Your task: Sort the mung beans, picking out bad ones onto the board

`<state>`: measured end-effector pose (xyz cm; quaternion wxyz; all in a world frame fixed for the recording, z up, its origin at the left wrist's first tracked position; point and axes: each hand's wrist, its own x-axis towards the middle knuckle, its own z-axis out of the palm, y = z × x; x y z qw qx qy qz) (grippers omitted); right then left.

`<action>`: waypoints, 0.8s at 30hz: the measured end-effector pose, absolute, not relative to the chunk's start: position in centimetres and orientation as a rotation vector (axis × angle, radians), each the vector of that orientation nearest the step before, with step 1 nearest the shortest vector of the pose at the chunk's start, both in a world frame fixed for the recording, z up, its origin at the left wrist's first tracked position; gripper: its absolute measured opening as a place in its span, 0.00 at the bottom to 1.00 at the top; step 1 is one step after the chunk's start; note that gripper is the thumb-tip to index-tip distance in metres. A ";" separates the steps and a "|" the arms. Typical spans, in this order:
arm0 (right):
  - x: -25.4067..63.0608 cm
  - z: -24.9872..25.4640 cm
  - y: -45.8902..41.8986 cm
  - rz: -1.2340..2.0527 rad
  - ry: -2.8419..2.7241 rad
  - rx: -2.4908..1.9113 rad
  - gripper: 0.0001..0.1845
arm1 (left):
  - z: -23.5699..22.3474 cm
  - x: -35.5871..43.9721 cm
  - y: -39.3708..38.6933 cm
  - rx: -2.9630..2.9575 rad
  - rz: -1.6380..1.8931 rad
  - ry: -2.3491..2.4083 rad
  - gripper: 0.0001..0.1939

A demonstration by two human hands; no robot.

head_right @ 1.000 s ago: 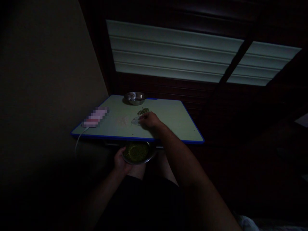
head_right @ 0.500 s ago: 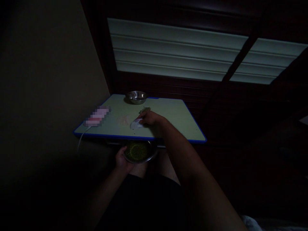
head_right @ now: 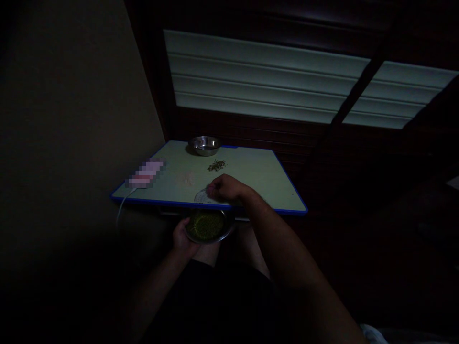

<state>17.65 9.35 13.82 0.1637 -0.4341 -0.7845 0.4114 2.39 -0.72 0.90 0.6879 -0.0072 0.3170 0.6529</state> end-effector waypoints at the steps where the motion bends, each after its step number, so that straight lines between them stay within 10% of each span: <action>1: 17.7 13.8 9.2 1.180 -2.233 -1.241 0.11 | 0.9 2.4 -0.7 -0.011 1.460 0.709 0.12; 24: 19.7 13.4 14.1 1.025 -1.639 -1.396 0.06 | 0.4 2.4 -0.6 0.001 1.418 0.765 0.12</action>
